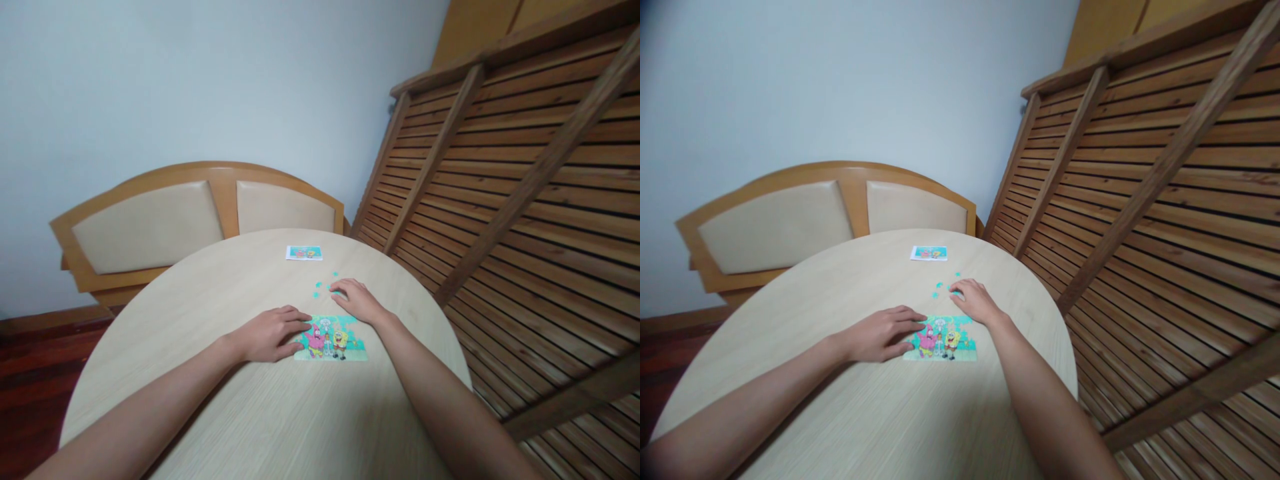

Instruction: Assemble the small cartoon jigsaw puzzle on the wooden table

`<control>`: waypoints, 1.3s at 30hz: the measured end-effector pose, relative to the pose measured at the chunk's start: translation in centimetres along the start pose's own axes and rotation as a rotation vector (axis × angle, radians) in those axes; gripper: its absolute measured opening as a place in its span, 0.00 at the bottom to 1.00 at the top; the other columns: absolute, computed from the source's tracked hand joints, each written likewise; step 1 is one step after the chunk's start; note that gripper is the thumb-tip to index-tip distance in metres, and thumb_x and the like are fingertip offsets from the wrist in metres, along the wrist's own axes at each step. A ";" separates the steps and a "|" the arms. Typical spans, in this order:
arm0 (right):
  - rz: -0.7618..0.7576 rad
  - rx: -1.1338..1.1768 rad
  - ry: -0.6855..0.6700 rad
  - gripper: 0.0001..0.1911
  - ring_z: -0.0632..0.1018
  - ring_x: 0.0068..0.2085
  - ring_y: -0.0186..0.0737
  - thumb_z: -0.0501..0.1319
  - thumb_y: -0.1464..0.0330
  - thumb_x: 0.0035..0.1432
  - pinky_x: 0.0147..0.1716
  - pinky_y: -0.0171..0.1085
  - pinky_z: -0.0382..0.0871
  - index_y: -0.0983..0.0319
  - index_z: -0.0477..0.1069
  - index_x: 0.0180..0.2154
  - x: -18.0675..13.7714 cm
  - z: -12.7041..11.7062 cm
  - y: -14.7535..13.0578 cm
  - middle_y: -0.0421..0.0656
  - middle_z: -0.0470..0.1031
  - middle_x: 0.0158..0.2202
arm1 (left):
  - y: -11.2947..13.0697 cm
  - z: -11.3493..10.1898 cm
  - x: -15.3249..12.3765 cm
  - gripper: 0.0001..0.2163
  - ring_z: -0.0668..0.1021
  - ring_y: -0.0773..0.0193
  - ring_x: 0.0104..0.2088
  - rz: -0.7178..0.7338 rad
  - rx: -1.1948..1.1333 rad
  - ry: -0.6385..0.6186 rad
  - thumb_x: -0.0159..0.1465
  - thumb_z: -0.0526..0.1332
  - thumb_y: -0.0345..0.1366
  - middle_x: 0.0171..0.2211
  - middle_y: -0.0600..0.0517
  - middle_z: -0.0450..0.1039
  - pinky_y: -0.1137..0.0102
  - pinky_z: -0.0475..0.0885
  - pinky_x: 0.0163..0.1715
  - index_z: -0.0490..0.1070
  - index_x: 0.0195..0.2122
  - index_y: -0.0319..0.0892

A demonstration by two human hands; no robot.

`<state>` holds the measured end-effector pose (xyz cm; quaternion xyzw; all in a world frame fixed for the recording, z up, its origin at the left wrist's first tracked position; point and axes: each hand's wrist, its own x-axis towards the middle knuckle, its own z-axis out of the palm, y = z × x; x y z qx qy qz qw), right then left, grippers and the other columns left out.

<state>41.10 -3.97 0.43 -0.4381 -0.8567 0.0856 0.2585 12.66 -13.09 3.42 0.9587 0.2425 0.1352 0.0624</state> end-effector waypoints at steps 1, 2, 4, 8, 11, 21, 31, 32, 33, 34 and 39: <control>-0.005 0.012 0.016 0.12 0.74 0.54 0.45 0.60 0.67 0.63 0.56 0.46 0.64 0.59 0.75 0.48 0.1 0.2 0.1 0.46 0.78 0.50 | 0.0 0.0 0.0 0.20 0.73 0.51 0.56 -0.001 0.001 -0.003 0.69 0.57 0.41 0.57 0.42 0.71 0.57 0.68 0.58 0.68 0.60 0.40; -0.007 0.026 0.030 0.14 0.74 0.54 0.46 0.61 0.68 0.62 0.56 0.46 0.64 0.59 0.74 0.49 0.1 0.4 0.2 0.47 0.78 0.51 | 0.0 -0.1 0.0 0.20 0.73 0.51 0.56 0.000 0.001 -0.002 0.69 0.57 0.41 0.57 0.42 0.71 0.57 0.68 0.58 0.68 0.59 0.40; -0.006 0.050 0.046 0.17 0.74 0.55 0.47 0.61 0.69 0.61 0.57 0.47 0.65 0.60 0.73 0.52 0.3 0.8 0.4 0.48 0.77 0.52 | 0.0 -0.1 -0.1 0.19 0.73 0.52 0.56 0.002 -0.002 -0.002 0.69 0.57 0.41 0.57 0.42 0.71 0.57 0.68 0.58 0.68 0.59 0.40; -0.025 0.085 0.041 0.16 0.75 0.54 0.46 0.60 0.69 0.62 0.57 0.47 0.66 0.60 0.74 0.52 0.4 1.2 0.8 0.48 0.78 0.51 | 0.0 -0.2 -0.1 0.19 0.73 0.51 0.56 0.003 -0.014 0.012 0.69 0.57 0.41 0.57 0.42 0.72 0.57 0.69 0.58 0.69 0.59 0.41; -0.034 0.106 0.047 0.13 0.76 0.52 0.45 0.62 0.68 0.61 0.55 0.45 0.67 0.59 0.76 0.48 0.4 1.2 0.8 0.47 0.79 0.48 | -0.1 -0.2 -0.1 0.19 0.73 0.51 0.56 0.003 -0.015 0.012 0.69 0.57 0.41 0.57 0.42 0.72 0.57 0.69 0.57 0.69 0.59 0.42; 0.055 0.179 0.081 0.15 0.79 0.47 0.44 0.65 0.70 0.58 0.52 0.43 0.68 0.61 0.75 0.48 1.1 1.5 -0.7 0.45 0.81 0.42 | 0.0 -0.4 -0.1 0.19 0.73 0.51 0.56 -0.003 0.014 0.000 0.69 0.56 0.41 0.57 0.42 0.72 0.57 0.69 0.58 0.69 0.59 0.41; 0.068 0.219 0.070 0.20 0.79 0.47 0.44 0.64 0.73 0.55 0.53 0.44 0.68 0.62 0.75 0.51 0.9 1.7 0.2 0.46 0.81 0.43 | -0.2 -0.1 -0.2 0.18 0.74 0.52 0.55 -0.021 0.003 0.016 0.69 0.57 0.43 0.55 0.41 0.71 0.58 0.71 0.56 0.69 0.58 0.42; 0.072 0.217 0.071 0.19 0.79 0.47 0.45 0.64 0.73 0.55 0.54 0.44 0.68 0.62 0.75 0.50 0.9 1.7 0.2 0.47 0.81 0.43 | -0.2 -0.1 -0.2 0.18 0.75 0.52 0.54 -0.019 0.002 0.020 0.69 0.57 0.43 0.55 0.41 0.71 0.59 0.71 0.55 0.70 0.58 0.42; 0.075 0.220 0.069 0.19 0.79 0.47 0.45 0.64 0.73 0.55 0.53 0.44 0.68 0.63 0.75 0.50 0.9 1.6 0.3 0.46 0.81 0.43 | -0.2 -0.1 -0.2 0.18 0.75 0.52 0.54 -0.017 0.002 0.023 0.69 0.57 0.43 0.54 0.41 0.71 0.59 0.71 0.55 0.70 0.57 0.42; 0.078 0.227 0.064 0.19 0.79 0.46 0.44 0.63 0.74 0.55 0.53 0.44 0.68 0.63 0.75 0.50 0.9 1.6 0.3 0.46 0.81 0.42 | -0.2 -0.1 -0.2 0.18 0.75 0.53 0.54 -0.018 0.002 0.026 0.69 0.57 0.43 0.54 0.41 0.71 0.59 0.71 0.55 0.70 0.57 0.42; 0.083 0.284 0.061 0.19 0.79 0.44 0.43 0.64 0.76 0.53 0.51 0.43 0.69 0.64 0.75 0.48 0.9 1.3 -0.3 0.46 0.79 0.40 | -0.4 -0.2 -0.3 0.17 0.75 0.53 0.54 -0.037 0.013 0.018 0.69 0.57 0.42 0.54 0.42 0.71 0.60 0.71 0.55 0.70 0.56 0.42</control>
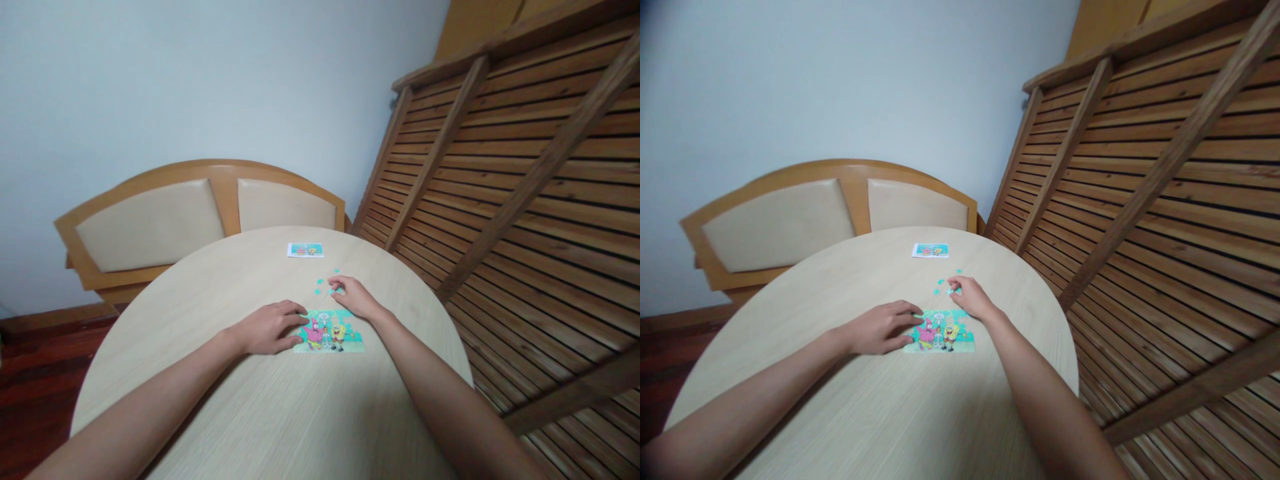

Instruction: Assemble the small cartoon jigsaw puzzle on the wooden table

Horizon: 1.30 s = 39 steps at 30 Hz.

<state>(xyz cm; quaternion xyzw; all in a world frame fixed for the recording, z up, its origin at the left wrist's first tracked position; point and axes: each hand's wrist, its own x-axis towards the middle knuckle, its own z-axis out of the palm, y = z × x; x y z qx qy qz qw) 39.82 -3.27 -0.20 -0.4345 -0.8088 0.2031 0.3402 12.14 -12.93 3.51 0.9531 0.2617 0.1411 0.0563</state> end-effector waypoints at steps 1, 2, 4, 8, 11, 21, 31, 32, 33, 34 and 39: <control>-0.006 0.023 0.005 0.19 0.79 0.43 0.42 0.64 0.76 0.53 0.51 0.43 0.69 0.64 0.75 0.49 0.0 0.0 -0.1 0.45 0.79 0.39 | -0.1 0.0 0.0 0.17 0.75 0.53 0.54 -0.005 0.005 -0.003 0.69 0.57 0.42 0.54 0.42 0.71 0.60 0.71 0.55 0.71 0.56 0.42; -0.013 0.054 0.008 0.19 0.78 0.42 0.41 0.64 0.76 0.53 0.51 0.42 0.69 0.64 0.75 0.49 -0.1 -0.1 -0.2 0.44 0.78 0.38 | -0.2 0.0 -0.1 0.17 0.75 0.53 0.54 -0.010 0.010 -0.004 0.69 0.57 0.42 0.54 0.42 0.71 0.60 0.71 0.55 0.71 0.56 0.42; -0.020 0.137 0.004 0.19 0.78 0.40 0.38 0.63 0.75 0.53 0.48 0.40 0.70 0.63 0.74 0.49 -0.1 -0.1 -0.3 0.42 0.77 0.36 | -0.4 0.0 -0.2 0.17 0.75 0.53 0.54 -0.019 0.015 -0.002 0.69 0.57 0.42 0.54 0.42 0.71 0.59 0.71 0.56 0.70 0.56 0.42; 0.017 0.295 -0.018 0.21 0.76 0.35 0.34 0.63 0.73 0.54 0.42 0.37 0.72 0.65 0.73 0.51 -0.3 -0.3 -0.3 0.43 0.76 0.39 | -0.7 0.0 -0.3 0.17 0.75 0.54 0.53 -0.023 0.010 0.013 0.70 0.56 0.42 0.54 0.42 0.71 0.60 0.71 0.55 0.70 0.57 0.43; 0.070 0.378 -0.059 0.23 0.77 0.36 0.34 0.64 0.71 0.54 0.41 0.37 0.73 0.65 0.71 0.53 -0.5 -0.6 -0.7 0.48 0.77 0.45 | -0.8 0.1 -0.4 0.17 0.75 0.54 0.53 -0.024 0.014 0.017 0.70 0.55 0.42 0.54 0.42 0.71 0.61 0.71 0.55 0.70 0.57 0.43; 0.117 0.519 -0.163 0.24 0.80 0.37 0.36 0.67 0.68 0.53 0.41 0.38 0.75 0.65 0.72 0.53 -1.0 -1.3 -2.6 0.47 0.78 0.44 | -0.9 0.1 -0.4 0.18 0.75 0.53 0.54 -0.034 0.011 0.010 0.70 0.55 0.41 0.54 0.42 0.71 0.60 0.71 0.55 0.69 0.58 0.42; 0.105 0.424 -0.203 0.17 0.78 0.36 0.39 0.67 0.61 0.54 0.39 0.38 0.71 0.66 0.78 0.42 -1.0 -1.6 -3.0 0.45 0.80 0.35 | -0.8 0.1 -0.4 0.17 0.74 0.54 0.54 -0.037 0.016 0.010 0.69 0.56 0.40 0.54 0.42 0.71 0.60 0.71 0.56 0.70 0.57 0.42; 0.100 0.417 -0.194 0.17 0.77 0.35 0.39 0.67 0.61 0.54 0.38 0.37 0.71 0.66 0.78 0.41 -1.0 -1.7 -3.0 0.44 0.79 0.34 | -0.8 0.1 -0.4 0.17 0.74 0.54 0.54 -0.038 0.018 0.008 0.69 0.56 0.40 0.54 0.42 0.71 0.60 0.71 0.56 0.69 0.57 0.42; 0.098 0.415 -0.186 0.17 0.77 0.35 0.38 0.67 0.60 0.54 0.37 0.37 0.70 0.66 0.78 0.41 -1.0 -1.8 -3.1 0.44 0.79 0.33 | -0.8 0.1 -0.4 0.17 0.74 0.54 0.54 -0.039 0.021 0.006 0.69 0.56 0.40 0.54 0.42 0.71 0.60 0.71 0.56 0.69 0.57 0.42; 0.098 0.416 -0.180 0.17 0.76 0.34 0.38 0.66 0.60 0.54 0.36 0.36 0.70 0.66 0.77 0.40 -1.1 -1.8 -3.1 0.44 0.78 0.33 | -0.8 0.1 -0.4 0.17 0.74 0.54 0.54 -0.040 0.022 0.004 0.69 0.56 0.40 0.54 0.42 0.70 0.60 0.71 0.55 0.69 0.58 0.42; 0.127 0.415 -0.192 0.15 0.76 0.33 0.37 0.67 0.60 0.53 0.36 0.36 0.69 0.66 0.75 0.35 -1.2 -2.1 -3.1 0.43 0.78 0.30 | -0.8 0.0 -0.4 0.17 0.75 0.53 0.53 -0.036 0.002 0.018 0.69 0.56 0.41 0.54 0.42 0.71 0.60 0.71 0.55 0.69 0.57 0.43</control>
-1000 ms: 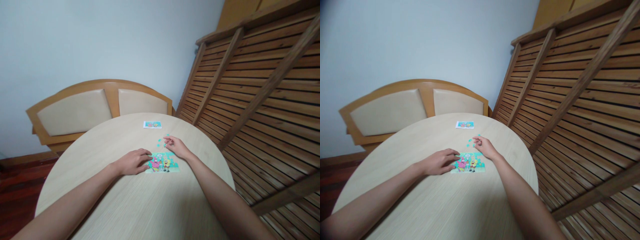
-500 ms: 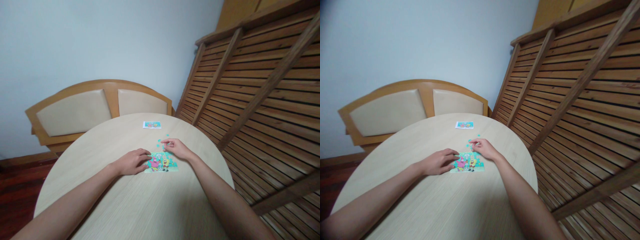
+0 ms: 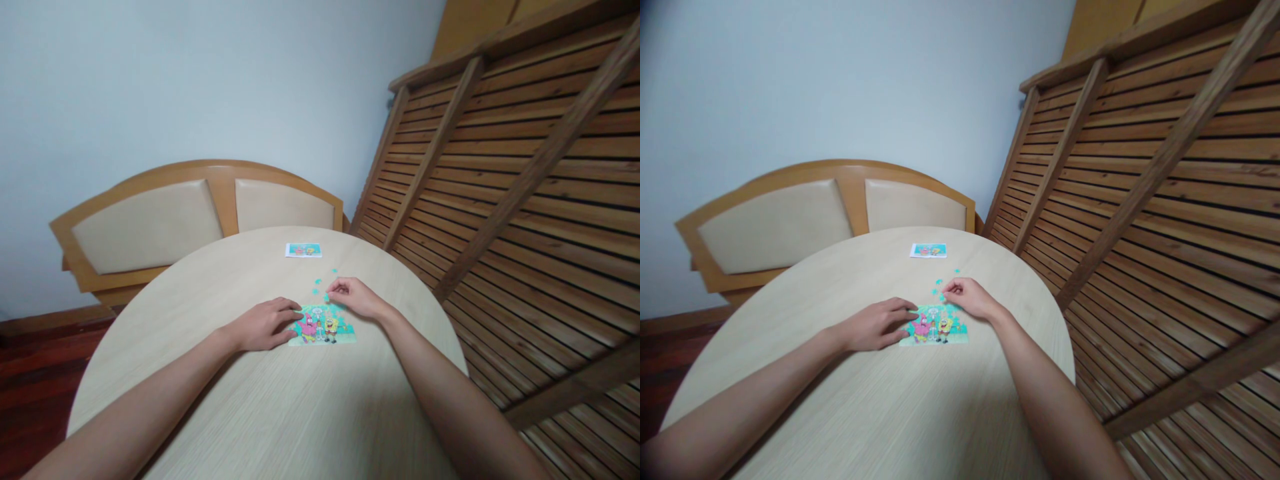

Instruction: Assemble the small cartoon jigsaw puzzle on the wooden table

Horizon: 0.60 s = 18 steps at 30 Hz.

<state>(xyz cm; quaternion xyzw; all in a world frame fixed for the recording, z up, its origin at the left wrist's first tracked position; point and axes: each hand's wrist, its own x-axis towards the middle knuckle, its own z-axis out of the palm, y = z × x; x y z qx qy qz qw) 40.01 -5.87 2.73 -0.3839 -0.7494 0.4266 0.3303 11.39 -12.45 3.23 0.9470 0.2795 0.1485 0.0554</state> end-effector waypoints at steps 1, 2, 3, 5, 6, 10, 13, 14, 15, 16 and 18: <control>0.012 -0.004 -0.006 0.14 0.76 0.33 0.37 0.67 0.60 0.52 0.36 0.36 0.69 0.66 0.75 0.34 0.0 -0.1 0.0 0.43 0.78 0.30 | 0.0 0.0 0.0 0.17 0.75 0.53 0.53 0.002 -0.005 0.005 0.69 0.56 0.41 0.54 0.42 0.71 0.60 0.71 0.55 0.70 0.57 0.43; 0.024 -0.006 -0.012 0.14 0.77 0.33 0.37 0.67 0.61 0.52 0.35 0.36 0.69 0.66 0.75 0.33 -0.1 -0.1 0.0 0.43 0.78 0.30 | 0.0 0.0 0.0 0.17 0.75 0.53 0.53 0.004 -0.009 0.008 0.69 0.56 0.41 0.54 0.43 0.71 0.60 0.71 0.55 0.70 0.57 0.43; 0.035 -0.008 -0.016 0.13 0.77 0.33 0.37 0.68 0.61 0.51 0.35 0.36 0.69 0.65 0.75 0.33 -0.1 -0.2 0.0 0.43 0.79 0.30 | 0.0 0.0 0.0 0.17 0.75 0.53 0.53 0.003 -0.012 0.009 0.69 0.56 0.41 0.54 0.43 0.71 0.60 0.71 0.55 0.70 0.57 0.43; 0.047 -0.011 -0.018 0.12 0.77 0.32 0.37 0.68 0.62 0.50 0.35 0.36 0.69 0.65 0.74 0.31 -0.2 -0.3 0.0 0.43 0.79 0.30 | -0.1 0.0 0.0 0.17 0.75 0.53 0.53 0.004 -0.014 0.007 0.69 0.56 0.41 0.54 0.43 0.71 0.60 0.71 0.55 0.70 0.57 0.44; 0.050 -0.011 -0.017 0.12 0.77 0.32 0.37 0.68 0.63 0.49 0.35 0.35 0.69 0.65 0.74 0.31 -0.2 -0.3 -0.1 0.43 0.78 0.30 | -0.1 0.0 0.0 0.17 0.75 0.53 0.53 0.005 -0.014 0.007 0.69 0.56 0.41 0.54 0.43 0.70 0.60 0.71 0.55 0.69 0.58 0.44; 0.048 -0.003 -0.028 0.11 0.76 0.31 0.36 0.68 0.63 0.48 0.33 0.34 0.68 0.65 0.73 0.31 -0.3 -0.4 -0.1 0.42 0.77 0.29 | -0.1 0.0 0.0 0.18 0.74 0.53 0.54 0.001 -0.010 -0.001 0.69 0.56 0.41 0.54 0.43 0.71 0.60 0.71 0.55 0.69 0.58 0.43; 0.023 -0.012 -0.072 0.14 0.75 0.31 0.35 0.67 0.64 0.50 0.33 0.34 0.67 0.66 0.76 0.37 -0.3 -0.5 0.0 0.41 0.77 0.29 | 0.0 0.0 0.0 0.17 0.74 0.53 0.53 -0.002 -0.007 -0.003 0.69 0.56 0.41 0.54 0.43 0.71 0.60 0.71 0.55 0.69 0.58 0.43; 0.012 -0.027 -0.091 0.15 0.75 0.31 0.35 0.66 0.64 0.51 0.34 0.34 0.67 0.66 0.77 0.39 -0.3 -0.5 0.0 0.41 0.77 0.30 | 0.0 0.0 0.0 0.17 0.74 0.53 0.53 0.001 -0.008 0.001 0.69 0.56 0.41 0.54 0.43 0.71 0.60 0.71 0.55 0.69 0.58 0.43; 0.002 -0.049 -0.108 0.16 0.75 0.31 0.35 0.65 0.64 0.52 0.34 0.34 0.68 0.66 0.78 0.41 -0.4 -0.6 0.0 0.41 0.77 0.30 | 0.0 0.0 0.0 0.17 0.75 0.53 0.53 0.004 -0.010 0.003 0.69 0.56 0.41 0.54 0.43 0.71 0.60 0.71 0.55 0.69 0.58 0.44; -0.005 -0.075 -0.121 0.16 0.75 0.32 0.36 0.65 0.64 0.53 0.34 0.35 0.68 0.66 0.79 0.41 -0.4 -0.6 0.1 0.41 0.78 0.30 | 0.0 0.0 0.0 0.17 0.75 0.53 0.53 0.005 -0.011 0.004 0.69 0.56 0.41 0.54 0.43 0.71 0.60 0.71 0.55 0.69 0.58 0.44; -0.011 -0.127 -0.134 0.15 0.76 0.32 0.37 0.64 0.64 0.54 0.35 0.35 0.68 0.65 0.80 0.40 -0.4 -0.7 0.1 0.42 0.79 0.31 | 0.0 0.0 0.0 0.18 0.75 0.53 0.53 0.005 -0.010 0.004 0.69 0.56 0.41 0.54 0.43 0.71 0.60 0.71 0.55 0.69 0.58 0.44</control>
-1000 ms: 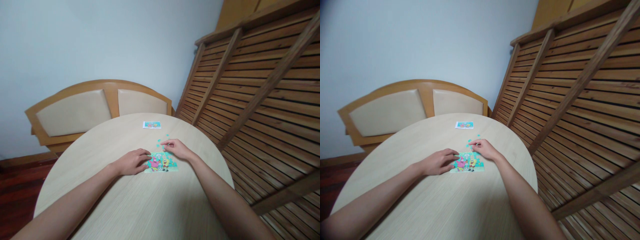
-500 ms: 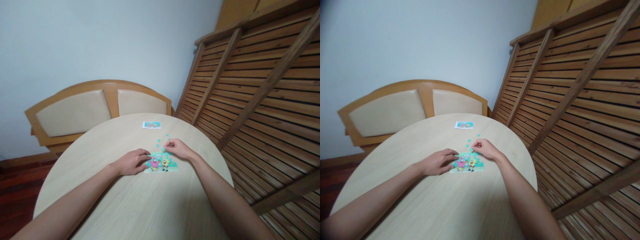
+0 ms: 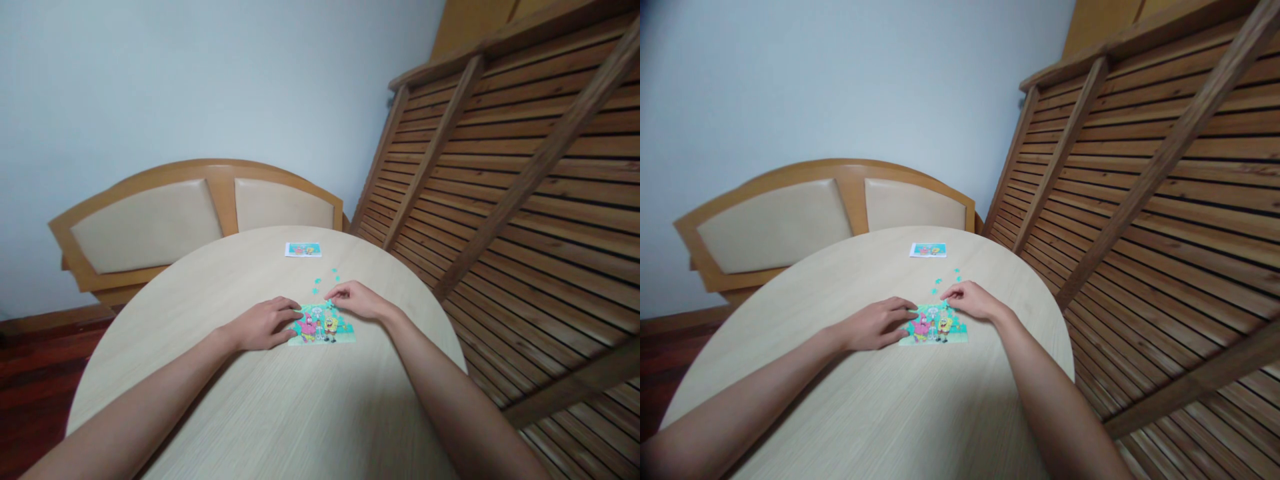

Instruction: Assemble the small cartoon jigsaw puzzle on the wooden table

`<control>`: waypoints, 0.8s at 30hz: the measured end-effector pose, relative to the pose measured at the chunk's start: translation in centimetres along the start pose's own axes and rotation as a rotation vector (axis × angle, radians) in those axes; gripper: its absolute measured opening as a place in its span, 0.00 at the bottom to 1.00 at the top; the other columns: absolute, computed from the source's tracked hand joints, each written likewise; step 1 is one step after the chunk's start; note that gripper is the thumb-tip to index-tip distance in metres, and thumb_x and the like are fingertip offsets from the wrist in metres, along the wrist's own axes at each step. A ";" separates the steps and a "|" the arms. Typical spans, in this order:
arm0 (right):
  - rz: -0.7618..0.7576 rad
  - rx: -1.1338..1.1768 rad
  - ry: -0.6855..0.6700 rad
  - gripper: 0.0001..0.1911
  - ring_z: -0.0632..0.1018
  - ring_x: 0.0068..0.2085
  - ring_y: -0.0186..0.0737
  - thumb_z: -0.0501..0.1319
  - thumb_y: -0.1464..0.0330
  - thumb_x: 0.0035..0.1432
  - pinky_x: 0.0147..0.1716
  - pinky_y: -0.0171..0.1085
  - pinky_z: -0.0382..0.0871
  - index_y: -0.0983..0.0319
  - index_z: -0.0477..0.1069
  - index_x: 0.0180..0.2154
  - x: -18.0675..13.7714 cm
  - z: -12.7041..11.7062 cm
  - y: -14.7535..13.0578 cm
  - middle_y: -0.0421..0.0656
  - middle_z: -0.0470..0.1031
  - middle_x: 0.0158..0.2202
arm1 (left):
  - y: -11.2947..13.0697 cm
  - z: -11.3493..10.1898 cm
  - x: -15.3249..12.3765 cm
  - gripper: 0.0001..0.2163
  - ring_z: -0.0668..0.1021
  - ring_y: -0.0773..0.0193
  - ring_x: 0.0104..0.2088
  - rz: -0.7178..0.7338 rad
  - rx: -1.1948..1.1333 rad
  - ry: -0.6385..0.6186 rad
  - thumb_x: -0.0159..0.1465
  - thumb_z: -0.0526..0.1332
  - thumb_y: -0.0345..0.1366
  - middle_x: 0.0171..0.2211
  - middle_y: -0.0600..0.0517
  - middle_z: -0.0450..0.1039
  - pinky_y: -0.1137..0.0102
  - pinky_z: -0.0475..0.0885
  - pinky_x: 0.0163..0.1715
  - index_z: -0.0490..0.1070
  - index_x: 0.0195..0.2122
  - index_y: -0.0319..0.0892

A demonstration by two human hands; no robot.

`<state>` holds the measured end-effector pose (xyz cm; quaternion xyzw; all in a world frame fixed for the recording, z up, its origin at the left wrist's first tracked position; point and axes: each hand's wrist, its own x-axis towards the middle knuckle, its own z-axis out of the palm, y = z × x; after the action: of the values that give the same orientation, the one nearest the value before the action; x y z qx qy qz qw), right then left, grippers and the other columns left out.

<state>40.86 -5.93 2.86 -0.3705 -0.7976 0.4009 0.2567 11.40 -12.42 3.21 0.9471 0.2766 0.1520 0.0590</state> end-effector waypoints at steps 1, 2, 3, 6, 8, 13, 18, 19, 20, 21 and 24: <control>0.002 -0.021 -0.004 0.14 0.76 0.32 0.37 0.64 0.64 0.54 0.35 0.35 0.69 0.65 0.80 0.39 0.0 0.0 0.0 0.42 0.79 0.31 | 0.0 0.0 0.0 0.18 0.75 0.53 0.53 -0.001 0.001 0.000 0.69 0.56 0.41 0.54 0.43 0.71 0.60 0.71 0.55 0.69 0.58 0.43; 0.006 -0.034 -0.008 0.14 0.76 0.32 0.37 0.64 0.65 0.54 0.35 0.35 0.69 0.65 0.80 0.39 -0.1 -0.1 0.0 0.43 0.79 0.30 | 0.0 0.0 0.0 0.18 0.75 0.53 0.53 -0.001 0.002 -0.001 0.69 0.56 0.41 0.54 0.43 0.71 0.60 0.71 0.55 0.69 0.58 0.43; 0.013 -0.037 -0.015 0.13 0.76 0.32 0.37 0.64 0.65 0.53 0.34 0.35 0.69 0.65 0.80 0.39 -0.1 -0.1 0.0 0.43 0.80 0.30 | 0.1 -0.1 0.0 0.18 0.75 0.53 0.53 -0.002 0.002 0.000 0.69 0.56 0.41 0.54 0.43 0.71 0.60 0.71 0.55 0.69 0.58 0.43; 0.041 -0.019 -0.054 0.14 0.77 0.32 0.38 0.65 0.66 0.52 0.34 0.35 0.71 0.66 0.81 0.39 -0.2 0.0 -0.2 0.44 0.81 0.31 | 0.1 -0.1 0.0 0.17 0.75 0.53 0.53 -0.006 0.005 0.001 0.69 0.56 0.41 0.54 0.43 0.71 0.60 0.72 0.55 0.70 0.57 0.43; 0.048 -0.018 -0.082 0.14 0.78 0.32 0.38 0.65 0.66 0.52 0.34 0.34 0.71 0.66 0.81 0.40 -0.4 0.0 -0.4 0.44 0.82 0.32 | 0.2 -0.2 0.0 0.17 0.75 0.53 0.53 -0.007 0.005 0.001 0.69 0.56 0.41 0.54 0.43 0.71 0.60 0.72 0.55 0.70 0.57 0.43; 0.041 -0.049 -0.142 0.16 0.78 0.32 0.38 0.64 0.65 0.53 0.32 0.34 0.69 0.66 0.81 0.42 -0.6 0.0 -0.8 0.45 0.82 0.33 | 0.2 -0.2 0.1 0.17 0.75 0.53 0.53 -0.010 0.004 -0.010 0.69 0.56 0.41 0.54 0.43 0.71 0.60 0.71 0.55 0.70 0.58 0.43; 0.018 -0.071 -0.158 0.16 0.77 0.32 0.38 0.64 0.65 0.54 0.32 0.33 0.68 0.66 0.82 0.42 -0.6 0.0 -0.9 0.45 0.83 0.34 | 0.1 -0.2 0.1 0.18 0.74 0.53 0.54 -0.009 0.014 -0.018 0.69 0.56 0.41 0.54 0.43 0.71 0.60 0.71 0.55 0.69 0.58 0.43; 0.016 -0.081 -0.160 0.16 0.77 0.32 0.38 0.64 0.65 0.54 0.32 0.33 0.68 0.66 0.82 0.42 -0.6 0.0 -1.0 0.45 0.82 0.34 | 0.1 -0.2 0.0 0.18 0.74 0.53 0.54 -0.007 0.016 -0.019 0.69 0.56 0.41 0.54 0.43 0.70 0.60 0.71 0.55 0.69 0.58 0.43; 0.017 -0.093 -0.162 0.16 0.77 0.32 0.38 0.64 0.65 0.54 0.31 0.33 0.67 0.66 0.82 0.42 -0.6 0.0 -1.0 0.45 0.82 0.34 | 0.1 -0.1 0.0 0.18 0.74 0.53 0.54 -0.005 0.017 -0.018 0.70 0.56 0.41 0.55 0.43 0.70 0.60 0.71 0.55 0.69 0.58 0.43; 0.017 -0.107 -0.163 0.16 0.76 0.32 0.37 0.64 0.65 0.54 0.31 0.33 0.67 0.66 0.82 0.42 -0.6 0.0 -1.0 0.44 0.82 0.34 | 0.1 -0.1 0.0 0.17 0.74 0.53 0.54 -0.004 0.017 -0.015 0.69 0.56 0.41 0.55 0.43 0.70 0.60 0.71 0.55 0.69 0.58 0.43; 0.013 -0.144 -0.151 0.16 0.76 0.31 0.37 0.63 0.66 0.54 0.30 0.33 0.66 0.66 0.82 0.42 -0.5 0.0 -1.0 0.44 0.82 0.33 | 0.0 -0.1 0.0 0.17 0.74 0.53 0.53 -0.001 0.010 0.001 0.69 0.56 0.41 0.54 0.43 0.71 0.61 0.71 0.55 0.70 0.57 0.43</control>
<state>40.80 -6.74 3.66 -0.3620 -0.8390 0.3709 0.1661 11.39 -12.46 3.27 0.9472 0.2777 0.1508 0.0541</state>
